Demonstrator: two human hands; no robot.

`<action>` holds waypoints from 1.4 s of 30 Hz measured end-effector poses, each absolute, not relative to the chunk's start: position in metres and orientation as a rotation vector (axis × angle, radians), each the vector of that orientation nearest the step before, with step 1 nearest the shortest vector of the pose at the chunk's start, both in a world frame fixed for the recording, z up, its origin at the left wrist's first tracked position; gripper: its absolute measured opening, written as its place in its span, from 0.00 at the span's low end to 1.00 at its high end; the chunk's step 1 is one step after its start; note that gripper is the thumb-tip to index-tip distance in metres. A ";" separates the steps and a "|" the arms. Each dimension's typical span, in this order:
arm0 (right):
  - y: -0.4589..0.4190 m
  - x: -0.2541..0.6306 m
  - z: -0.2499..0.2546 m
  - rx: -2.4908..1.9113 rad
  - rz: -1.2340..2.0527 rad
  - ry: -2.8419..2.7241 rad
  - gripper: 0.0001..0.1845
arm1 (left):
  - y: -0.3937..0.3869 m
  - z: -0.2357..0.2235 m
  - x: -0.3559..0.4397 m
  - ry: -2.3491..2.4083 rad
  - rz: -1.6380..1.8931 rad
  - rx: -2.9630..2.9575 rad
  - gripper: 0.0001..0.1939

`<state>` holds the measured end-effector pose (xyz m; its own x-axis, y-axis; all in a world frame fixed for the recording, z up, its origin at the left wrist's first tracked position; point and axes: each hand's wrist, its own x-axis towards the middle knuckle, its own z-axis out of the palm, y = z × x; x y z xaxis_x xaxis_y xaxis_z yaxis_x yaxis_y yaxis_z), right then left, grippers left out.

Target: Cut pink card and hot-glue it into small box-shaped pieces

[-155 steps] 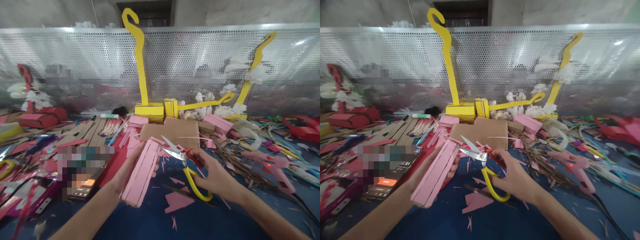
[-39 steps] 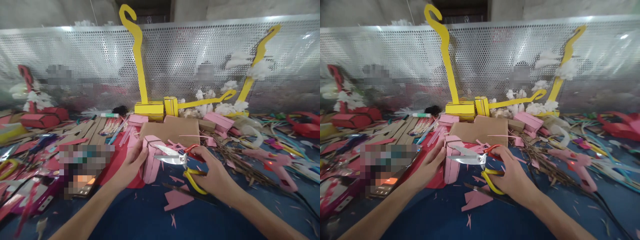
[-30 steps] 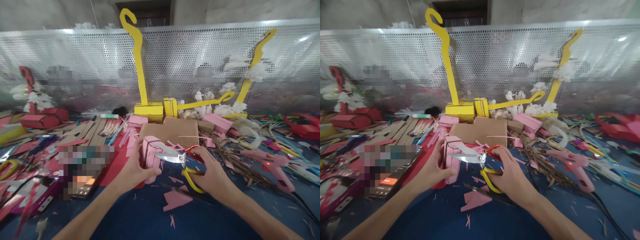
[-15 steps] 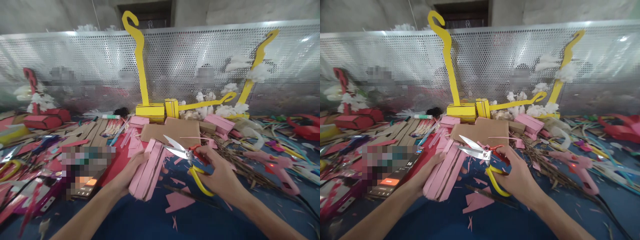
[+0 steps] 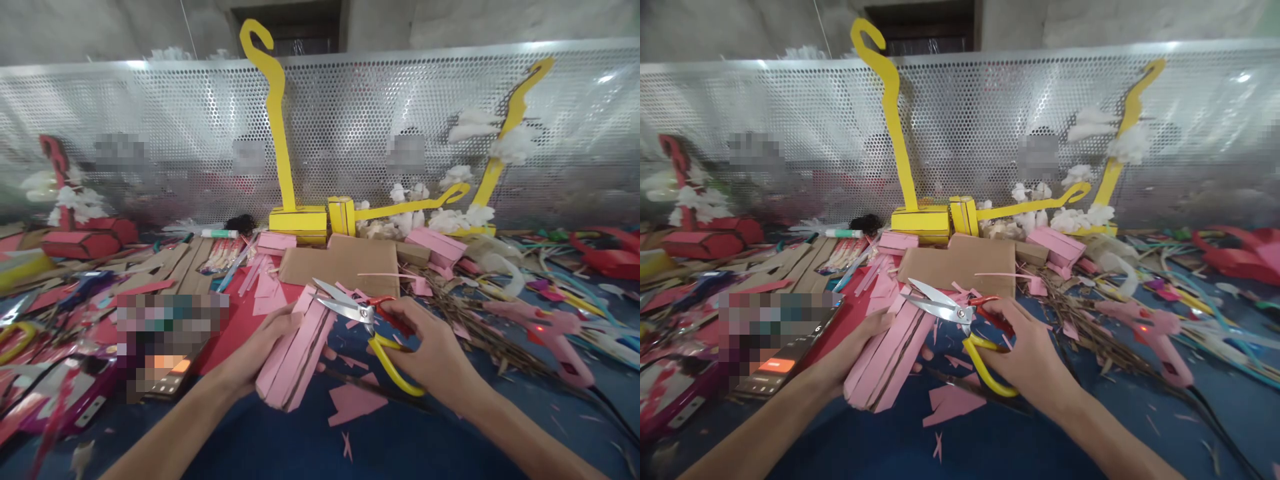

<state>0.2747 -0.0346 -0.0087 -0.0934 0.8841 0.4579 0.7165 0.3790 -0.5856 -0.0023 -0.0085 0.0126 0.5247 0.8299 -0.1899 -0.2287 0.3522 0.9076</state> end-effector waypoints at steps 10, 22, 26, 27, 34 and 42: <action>-0.033 0.273 -0.009 -1.476 0.312 -1.784 0.16 | -0.007 0.005 -0.005 0.745 0.760 0.960 0.40; -0.030 0.283 -0.012 -1.408 0.564 -1.596 0.20 | -0.003 0.001 -0.008 0.790 0.942 1.074 0.30; -0.034 0.285 0.000 -1.432 0.452 -1.727 0.22 | 0.000 0.003 -0.007 0.743 1.069 1.189 0.28; -0.035 0.284 0.002 -1.449 0.400 -1.776 0.23 | 0.001 0.003 -0.006 0.724 1.085 1.219 0.29; -0.042 0.286 0.005 -1.404 0.119 -1.992 0.23 | 0.002 0.006 -0.005 0.615 1.095 1.379 0.33; -0.042 0.285 0.005 -1.411 0.094 -2.018 0.24 | 0.003 -0.003 -0.009 0.601 1.032 1.483 0.35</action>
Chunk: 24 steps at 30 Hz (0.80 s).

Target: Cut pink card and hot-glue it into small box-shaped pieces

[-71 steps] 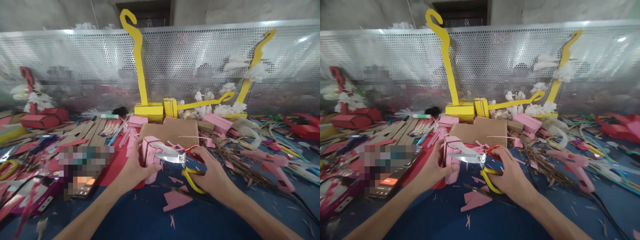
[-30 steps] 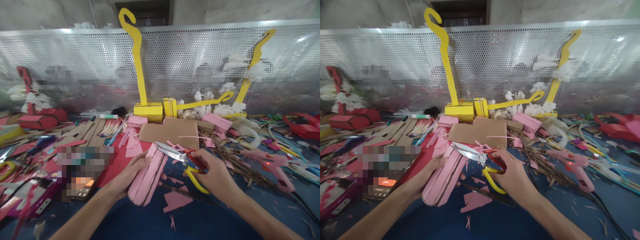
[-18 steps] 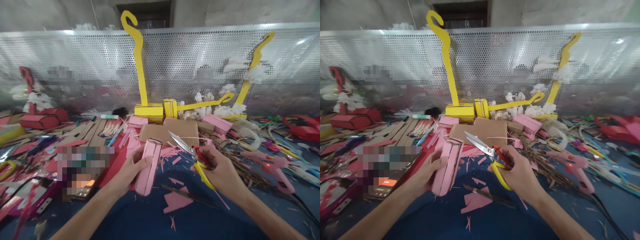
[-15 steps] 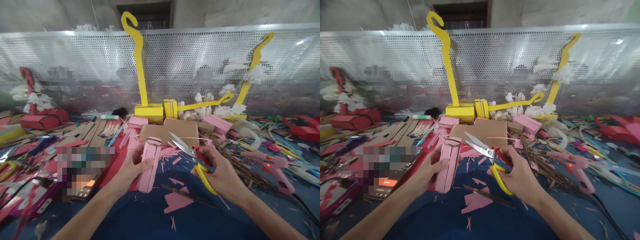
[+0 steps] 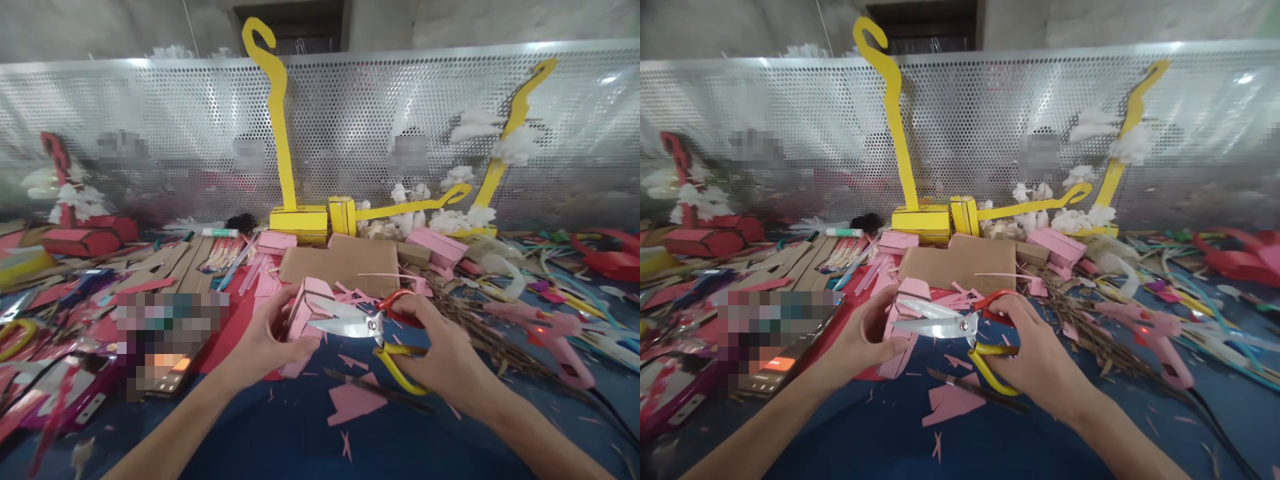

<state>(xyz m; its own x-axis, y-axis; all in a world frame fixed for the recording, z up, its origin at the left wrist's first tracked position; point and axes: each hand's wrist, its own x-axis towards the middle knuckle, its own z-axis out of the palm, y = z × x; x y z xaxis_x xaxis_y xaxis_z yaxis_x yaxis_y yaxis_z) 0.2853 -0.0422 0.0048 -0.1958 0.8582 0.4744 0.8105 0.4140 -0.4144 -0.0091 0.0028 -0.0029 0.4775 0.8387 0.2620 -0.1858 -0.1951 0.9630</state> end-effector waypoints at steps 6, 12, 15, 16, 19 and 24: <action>-0.042 0.285 0.002 -1.429 0.181 -2.001 0.23 | 0.003 0.000 -0.009 0.605 1.036 1.480 0.35; -0.042 0.284 0.001 -1.416 0.251 -1.979 0.22 | 0.003 0.001 -0.009 0.605 1.052 1.491 0.36; -0.041 0.285 0.000 -1.407 0.238 -1.987 0.22 | 0.004 -0.002 -0.009 0.595 1.050 1.478 0.36; -0.041 0.286 -0.001 -1.400 0.231 -1.988 0.22 | 0.004 -0.003 -0.009 0.591 1.047 1.474 0.36; -0.040 0.287 -0.003 -1.390 0.215 -1.994 0.22 | 0.005 -0.003 -0.009 0.597 1.047 1.472 0.37; -0.041 0.285 0.000 -1.405 0.209 -2.009 0.21 | 0.006 -0.003 -0.007 0.590 1.071 1.496 0.36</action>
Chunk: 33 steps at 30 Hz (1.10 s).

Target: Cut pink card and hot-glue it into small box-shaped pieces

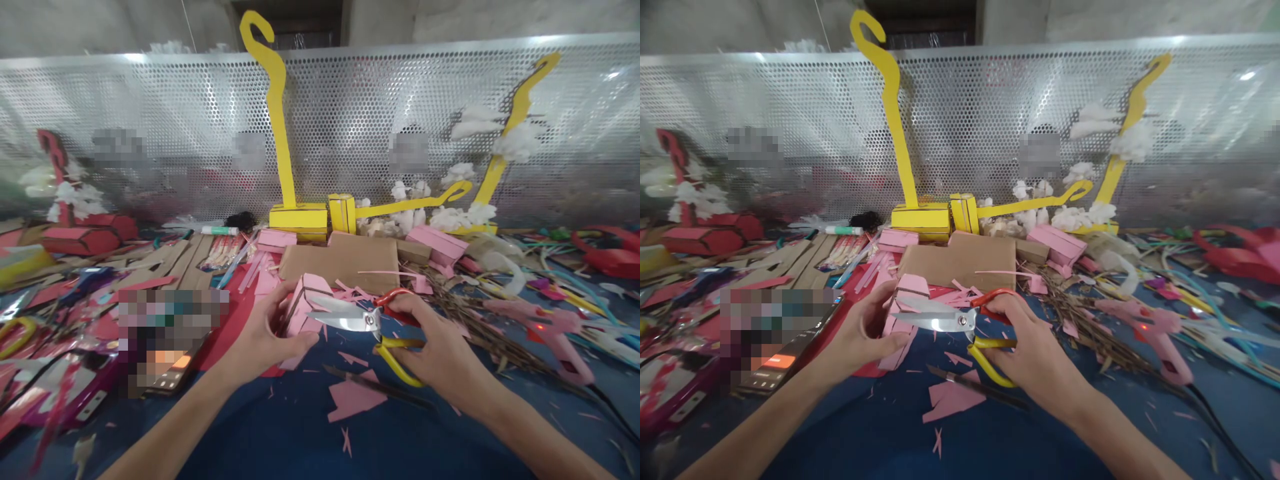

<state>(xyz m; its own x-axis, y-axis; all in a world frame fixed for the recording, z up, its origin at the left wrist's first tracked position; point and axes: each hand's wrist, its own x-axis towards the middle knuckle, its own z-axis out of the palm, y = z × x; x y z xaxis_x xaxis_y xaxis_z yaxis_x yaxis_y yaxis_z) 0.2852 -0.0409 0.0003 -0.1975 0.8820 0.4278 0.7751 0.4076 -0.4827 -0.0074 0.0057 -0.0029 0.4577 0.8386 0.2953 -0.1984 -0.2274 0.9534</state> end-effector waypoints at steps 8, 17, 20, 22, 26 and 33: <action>-0.039 0.287 -0.002 -1.428 0.172 -1.996 0.19 | 0.006 -0.002 -0.007 0.629 1.064 1.485 0.36; -0.037 0.291 -0.003 -1.449 0.136 -1.993 0.17 | 0.002 0.003 -0.009 0.799 1.081 1.561 0.40; -0.036 0.292 -0.003 -1.450 0.149 -1.988 0.17 | 0.001 0.002 -0.009 0.835 1.119 1.573 0.41; -0.035 0.293 -0.003 -1.457 0.168 -1.980 0.17 | 0.001 0.002 -0.009 0.861 1.124 1.569 0.42; -0.034 0.292 -0.003 -1.458 0.219 -1.953 0.15 | 0.002 0.000 -0.010 0.885 1.114 1.563 0.44; -0.038 0.282 0.009 -1.468 0.140 -1.868 0.22 | 0.006 0.006 -0.010 0.688 1.094 1.504 0.34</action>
<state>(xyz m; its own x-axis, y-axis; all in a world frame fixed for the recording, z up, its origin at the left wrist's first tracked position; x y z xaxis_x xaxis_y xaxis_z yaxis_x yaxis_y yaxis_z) 0.2822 -0.0382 0.0090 -0.0680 0.8753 0.4788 0.7940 0.3380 -0.5052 -0.0100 0.0058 0.0057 0.4051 0.8740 0.2683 -0.1369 -0.2321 0.9630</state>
